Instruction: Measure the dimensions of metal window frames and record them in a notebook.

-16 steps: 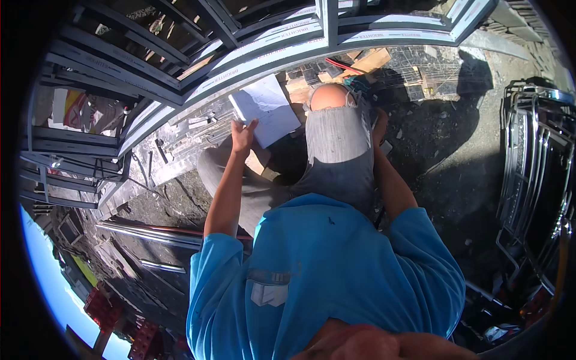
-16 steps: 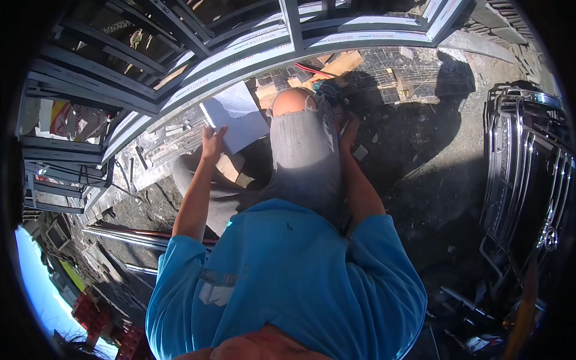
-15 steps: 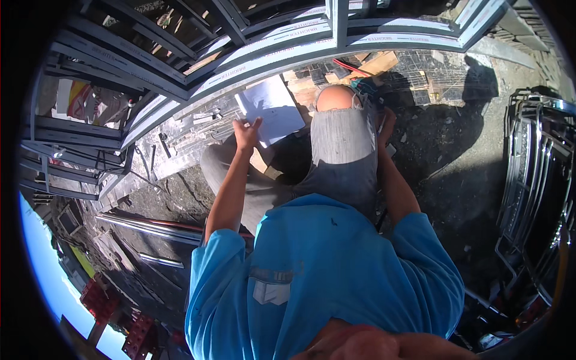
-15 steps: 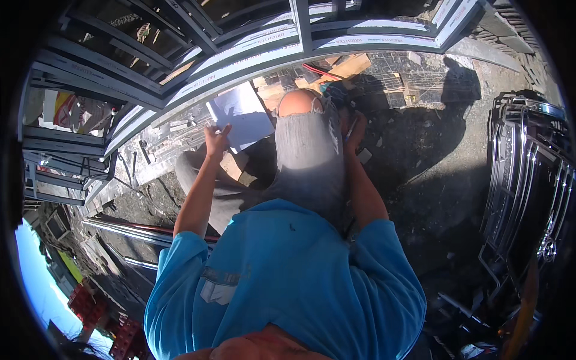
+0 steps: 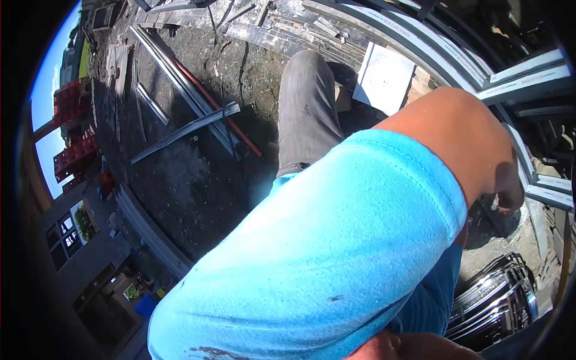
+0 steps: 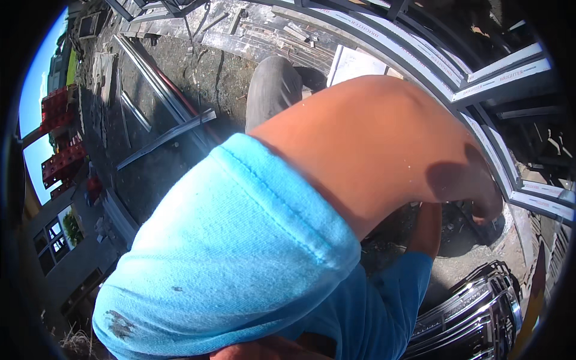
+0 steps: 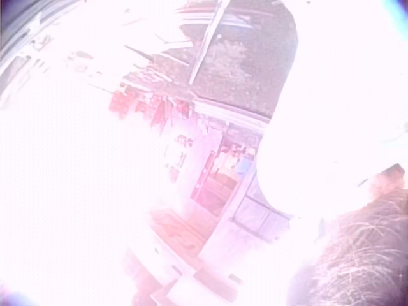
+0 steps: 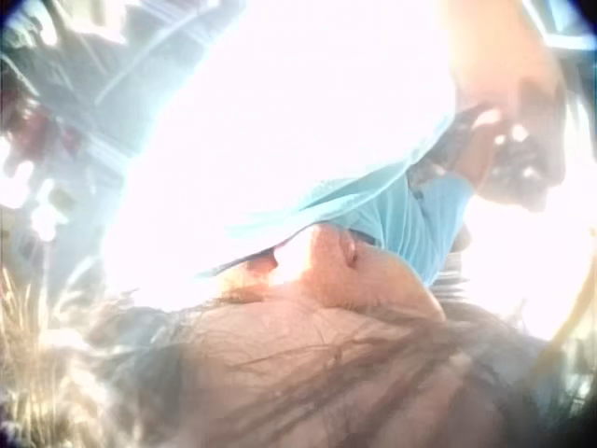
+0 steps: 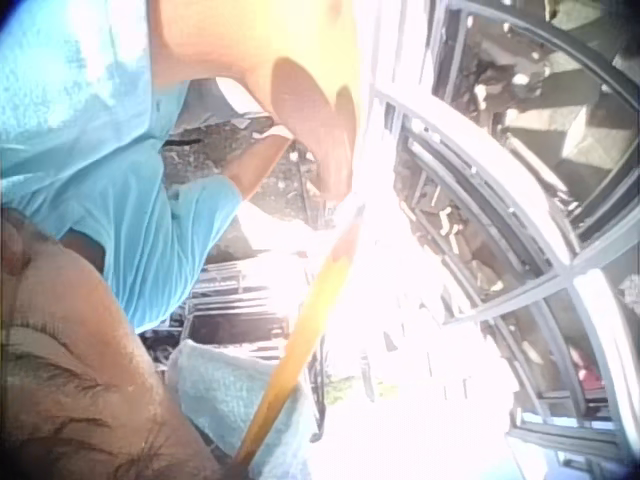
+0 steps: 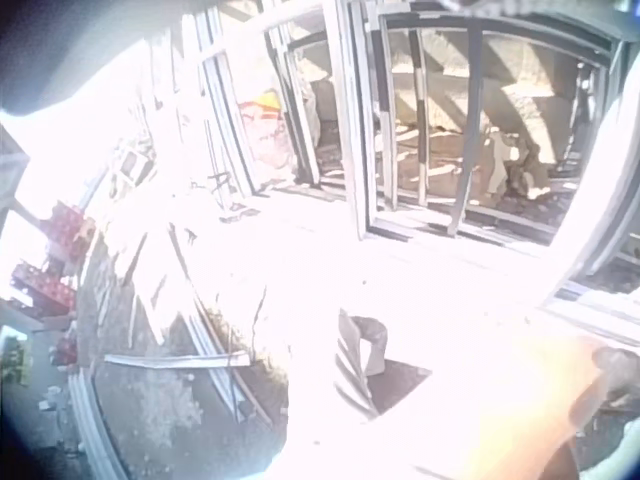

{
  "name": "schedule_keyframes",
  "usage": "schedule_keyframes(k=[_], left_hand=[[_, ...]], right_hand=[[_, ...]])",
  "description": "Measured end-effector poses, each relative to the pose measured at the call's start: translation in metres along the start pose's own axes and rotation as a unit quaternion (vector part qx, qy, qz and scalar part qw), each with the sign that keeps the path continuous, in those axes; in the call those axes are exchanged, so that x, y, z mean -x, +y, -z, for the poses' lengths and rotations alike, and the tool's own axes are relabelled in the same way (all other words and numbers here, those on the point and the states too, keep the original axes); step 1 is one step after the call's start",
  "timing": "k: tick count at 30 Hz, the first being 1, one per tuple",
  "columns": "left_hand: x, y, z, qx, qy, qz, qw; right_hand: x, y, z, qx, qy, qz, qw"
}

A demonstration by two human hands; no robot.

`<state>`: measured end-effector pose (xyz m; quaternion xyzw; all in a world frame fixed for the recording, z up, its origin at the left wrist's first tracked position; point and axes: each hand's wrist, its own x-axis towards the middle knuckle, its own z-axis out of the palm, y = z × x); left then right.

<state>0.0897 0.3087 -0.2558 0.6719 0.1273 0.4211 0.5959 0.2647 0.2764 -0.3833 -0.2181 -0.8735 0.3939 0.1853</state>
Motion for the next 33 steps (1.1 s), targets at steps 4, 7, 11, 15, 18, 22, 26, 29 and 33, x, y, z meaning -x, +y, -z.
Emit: schedule_keyframes(k=[4,7,11,15,18,22,26,29,33], left_hand=[[-0.029,0.023,-0.056,-0.269,-0.093,0.176,0.942],[-0.008,0.090,-0.067,-0.413,-0.046,0.296,0.860],[0.056,0.098,-0.012,-0.298,0.220,0.245,0.896],[0.083,0.070,0.012,-0.190,0.342,0.250,0.886],[0.095,0.048,0.021,-0.167,0.373,0.281,0.868],[0.110,0.042,0.040,0.120,0.337,0.271,0.894],[0.107,0.015,0.049,0.005,0.287,0.369,0.884],[0.138,0.024,0.060,0.056,0.272,0.395,0.876],[0.209,0.095,0.076,0.175,0.501,0.200,0.824]], right_hand=[[0.090,-0.012,0.045,-0.226,0.085,-0.148,0.959],[0.077,-0.018,0.067,-0.389,0.121,-0.200,0.891],[-0.018,-0.006,0.062,-0.597,0.144,-0.257,0.746],[-0.074,-0.107,0.079,-0.566,0.124,-0.337,0.742],[-0.102,-0.117,0.076,-0.510,0.023,-0.336,0.791],[-0.127,-0.104,0.086,-0.334,-0.108,-0.332,0.875],[-0.140,-0.094,0.097,-0.262,-0.292,-0.336,0.856],[-0.159,-0.144,0.082,-0.239,-0.263,-0.247,0.901],[-0.140,-0.083,0.133,-0.144,-0.285,-0.398,0.860]])
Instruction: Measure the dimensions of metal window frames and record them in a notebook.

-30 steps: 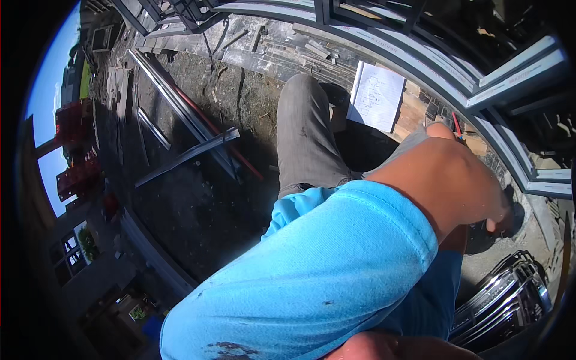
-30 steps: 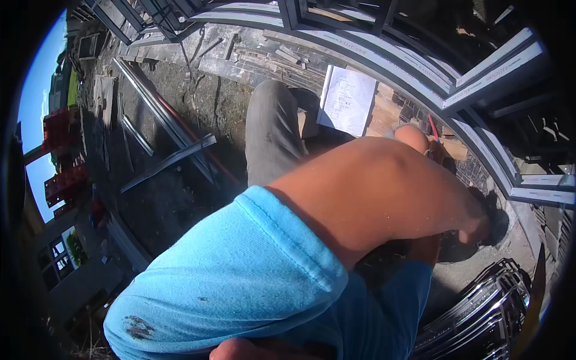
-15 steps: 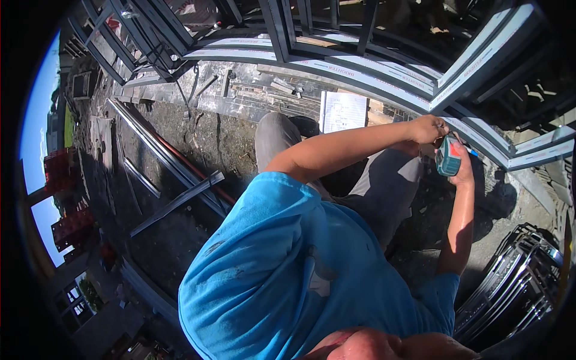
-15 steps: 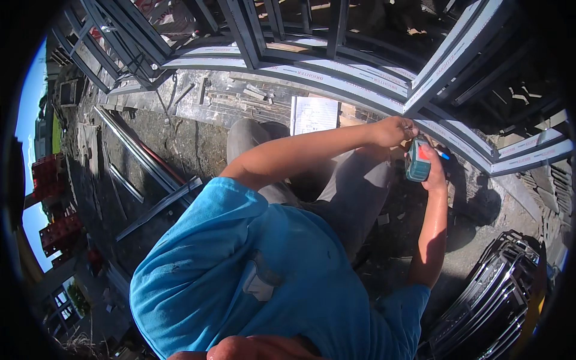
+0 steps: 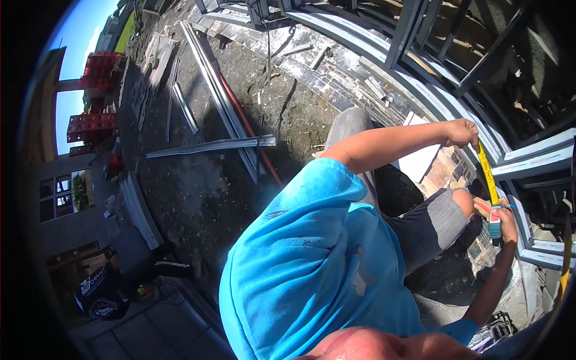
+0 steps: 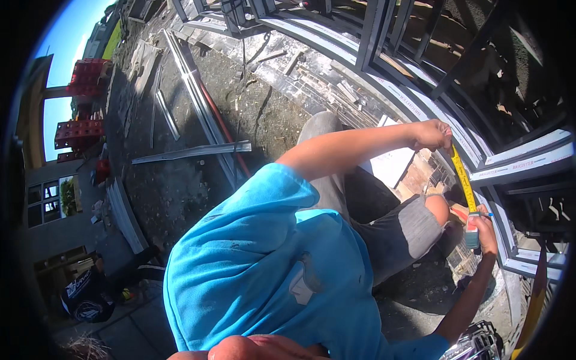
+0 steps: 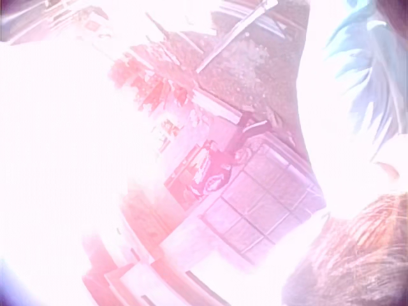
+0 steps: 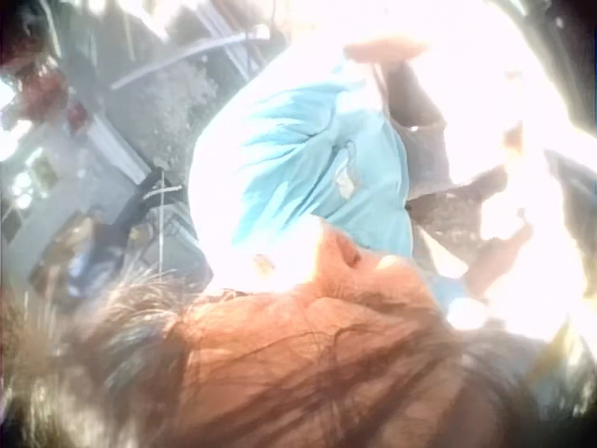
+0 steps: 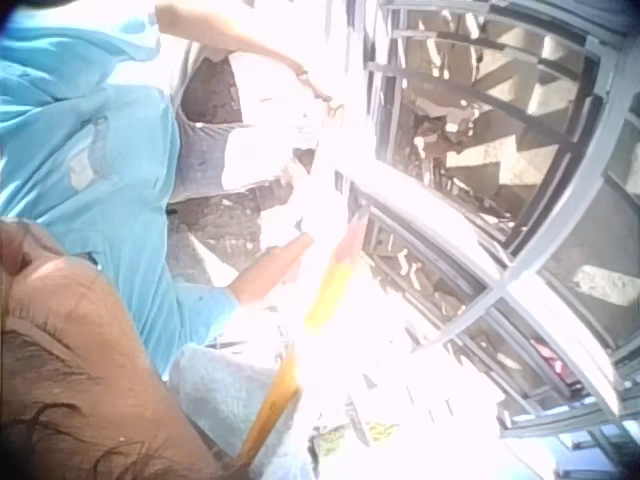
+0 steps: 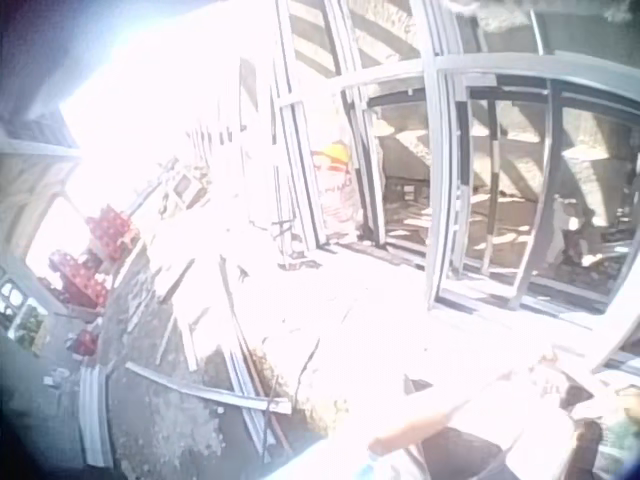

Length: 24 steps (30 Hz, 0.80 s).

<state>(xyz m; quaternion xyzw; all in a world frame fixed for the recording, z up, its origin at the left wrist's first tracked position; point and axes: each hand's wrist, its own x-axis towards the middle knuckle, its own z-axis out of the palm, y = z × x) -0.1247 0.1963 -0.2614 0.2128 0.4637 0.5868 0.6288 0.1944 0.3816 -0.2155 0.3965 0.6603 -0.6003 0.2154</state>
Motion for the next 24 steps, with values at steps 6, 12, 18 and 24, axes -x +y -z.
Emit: schedule_keyframes(k=[6,12,18,24], left_hand=[[0.055,0.004,0.196,0.309,0.355,-0.026,0.882],[0.043,-0.020,0.254,0.329,0.367,-0.009,0.870],[0.022,-0.026,0.269,0.374,0.390,-0.022,0.841],[0.016,-0.028,0.278,0.384,0.343,-0.036,0.857]], right_hand=[[0.002,0.054,0.005,0.168,0.136,0.065,0.974],[0.010,0.118,0.001,0.361,0.324,0.024,0.874],[-0.040,0.079,-0.015,0.314,0.434,-0.054,0.843],[-0.068,0.059,-0.041,0.242,0.477,-0.073,0.841]])
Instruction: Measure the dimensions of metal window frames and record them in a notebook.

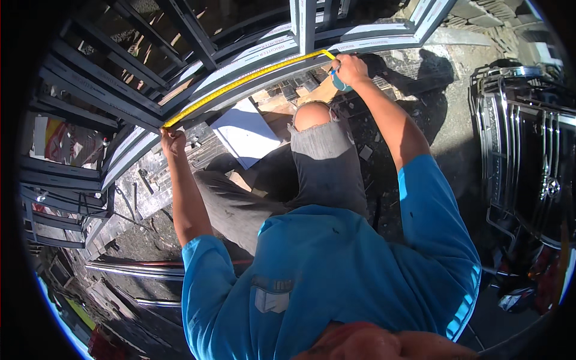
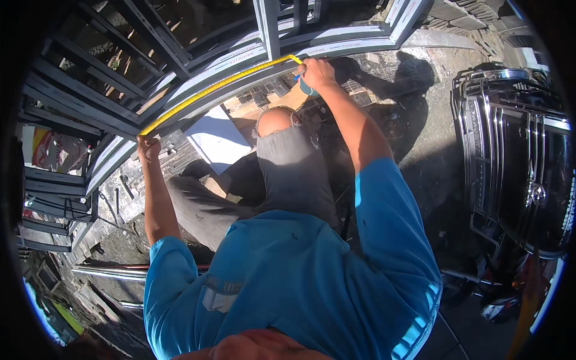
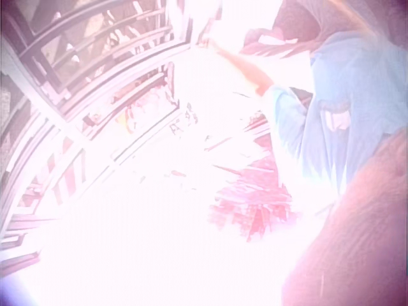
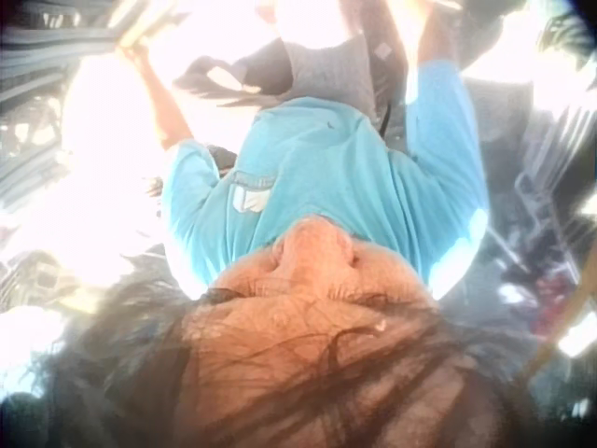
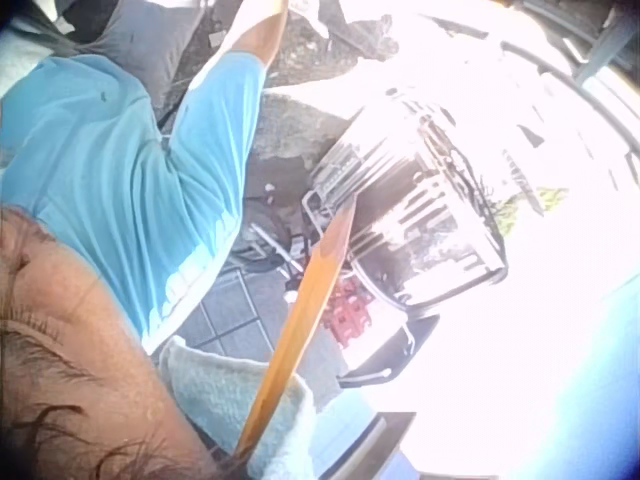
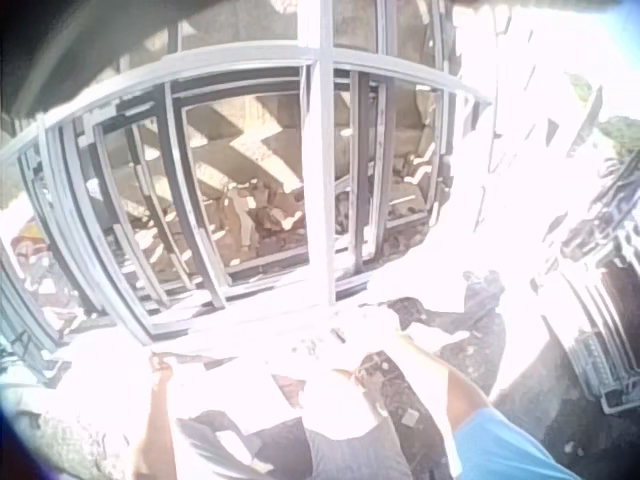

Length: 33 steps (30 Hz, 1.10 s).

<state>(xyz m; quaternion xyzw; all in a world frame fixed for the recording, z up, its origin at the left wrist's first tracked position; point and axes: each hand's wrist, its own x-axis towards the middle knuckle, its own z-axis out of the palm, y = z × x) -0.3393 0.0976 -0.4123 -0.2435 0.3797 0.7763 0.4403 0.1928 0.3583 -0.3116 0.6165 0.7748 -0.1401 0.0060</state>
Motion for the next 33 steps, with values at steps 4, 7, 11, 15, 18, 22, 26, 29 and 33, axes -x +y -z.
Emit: schedule_keyframes(k=[4,7,11,15,18,22,26,29,33], left_hand=[[-0.005,0.010,0.005,-0.015,0.034,-0.001,0.999],[-0.007,0.011,0.011,-0.027,0.045,-0.009,0.999],[-0.011,0.008,0.009,-0.021,0.033,-0.008,0.999],[-0.012,0.023,0.014,-0.018,0.041,-0.016,0.999],[-0.011,0.015,0.011,-0.040,0.049,-0.046,0.997],[-0.009,0.008,0.005,-0.058,0.075,-0.062,0.994],[-0.004,0.005,0.000,-0.090,0.061,-0.064,0.992],[0.000,0.005,-0.008,-0.095,0.082,-0.072,0.990],[0.015,0.038,-0.039,-0.046,0.042,-0.021,0.998]], right_hand=[[0.005,-0.001,-0.005,-0.028,0.004,-0.002,1.000],[0.008,0.002,-0.006,-0.031,-0.015,0.017,0.999],[0.012,0.012,-0.016,-0.053,0.026,0.025,0.998],[0.016,0.011,-0.028,-0.075,0.050,0.037,0.995],[0.021,0.014,-0.034,-0.104,0.063,0.037,0.992],[0.026,0.020,-0.043,-0.138,0.108,0.056,0.983],[0.023,0.022,-0.046,-0.152,0.111,0.065,0.980],[0.020,0.022,-0.044,-0.163,0.097,0.061,0.980],[0.014,0.015,-0.023,-0.200,0.140,0.094,0.965]])
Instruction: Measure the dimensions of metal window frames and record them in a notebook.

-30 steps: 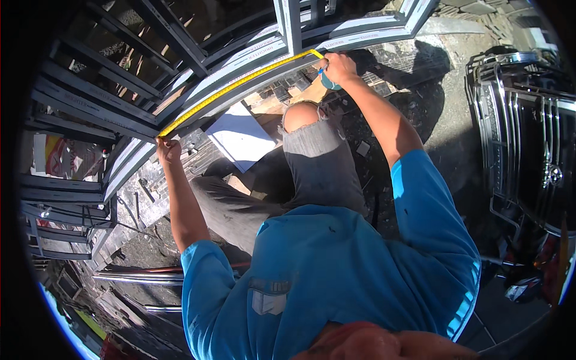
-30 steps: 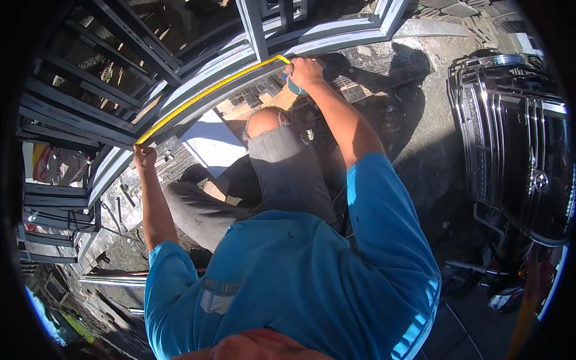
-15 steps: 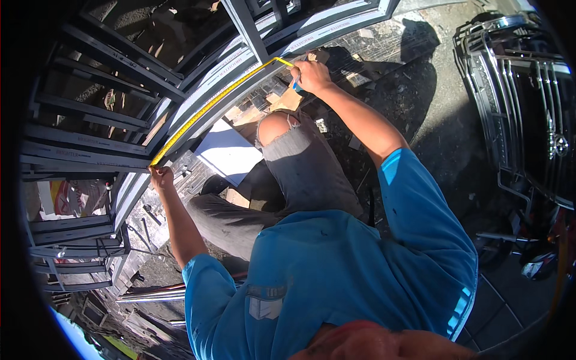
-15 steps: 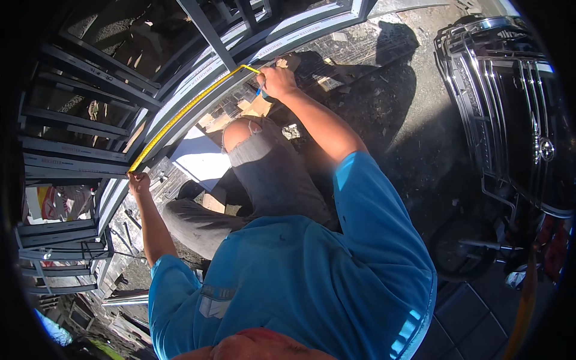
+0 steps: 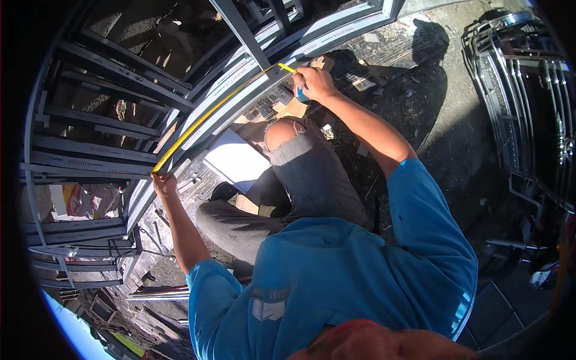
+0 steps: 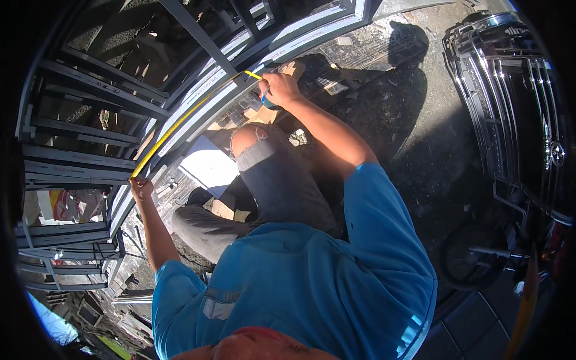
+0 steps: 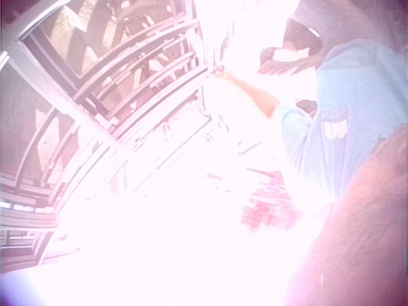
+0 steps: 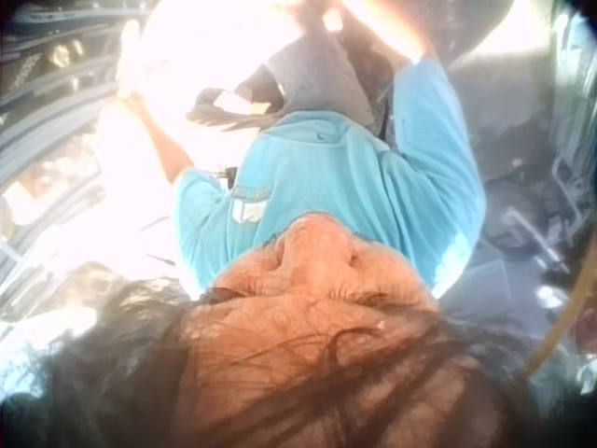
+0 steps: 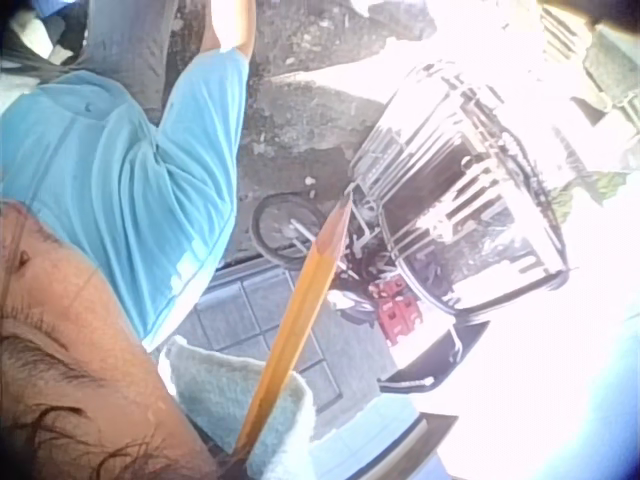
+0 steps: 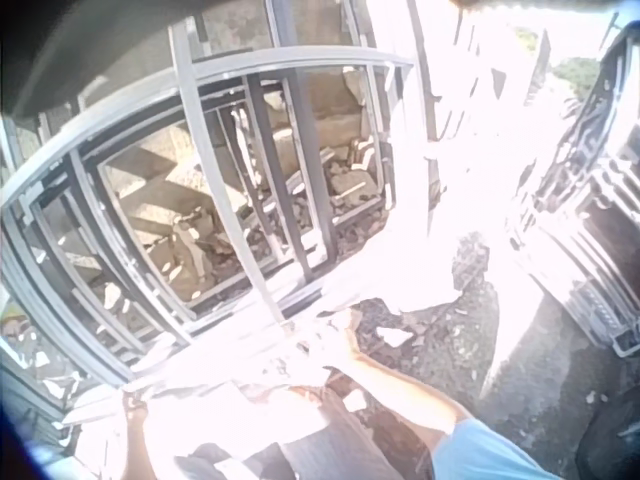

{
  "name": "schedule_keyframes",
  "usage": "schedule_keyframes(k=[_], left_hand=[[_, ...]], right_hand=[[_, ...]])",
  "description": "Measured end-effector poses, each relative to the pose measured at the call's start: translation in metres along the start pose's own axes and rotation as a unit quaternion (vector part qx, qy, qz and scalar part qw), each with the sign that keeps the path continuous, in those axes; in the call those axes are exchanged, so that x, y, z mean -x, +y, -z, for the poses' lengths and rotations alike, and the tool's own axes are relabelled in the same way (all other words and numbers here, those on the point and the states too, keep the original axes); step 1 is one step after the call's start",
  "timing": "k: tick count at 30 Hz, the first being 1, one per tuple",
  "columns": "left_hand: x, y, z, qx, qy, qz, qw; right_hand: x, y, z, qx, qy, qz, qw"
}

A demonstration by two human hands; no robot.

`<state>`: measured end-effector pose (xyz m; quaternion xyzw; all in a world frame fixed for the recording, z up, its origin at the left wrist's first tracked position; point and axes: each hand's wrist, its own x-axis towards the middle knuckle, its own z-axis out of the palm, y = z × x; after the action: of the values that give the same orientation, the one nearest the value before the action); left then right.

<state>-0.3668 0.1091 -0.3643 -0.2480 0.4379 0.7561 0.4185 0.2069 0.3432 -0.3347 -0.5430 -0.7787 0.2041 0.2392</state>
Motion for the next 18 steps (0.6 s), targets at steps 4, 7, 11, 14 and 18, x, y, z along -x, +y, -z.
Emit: schedule_keyframes(k=[4,7,11,14,18], left_hand=[[0.042,0.071,-0.073,-0.005,-0.157,-0.067,0.985],[0.078,0.078,-0.164,-0.008,-0.176,-0.120,0.977],[0.112,0.132,-0.257,-0.008,-0.188,-0.162,0.969],[0.128,0.189,-0.284,0.015,-0.246,-0.181,0.952],[0.141,0.224,-0.336,0.014,-0.289,-0.212,0.933]], right_hand=[[-0.050,-0.050,0.057,-0.055,0.018,0.051,0.997],[-0.106,-0.083,0.120,-0.011,0.059,0.093,0.994],[-0.182,-0.131,0.189,0.083,0.165,0.169,0.968],[-0.191,-0.200,0.235,0.124,0.138,0.179,0.966],[-0.200,-0.242,0.271,0.269,0.113,0.121,0.949]])
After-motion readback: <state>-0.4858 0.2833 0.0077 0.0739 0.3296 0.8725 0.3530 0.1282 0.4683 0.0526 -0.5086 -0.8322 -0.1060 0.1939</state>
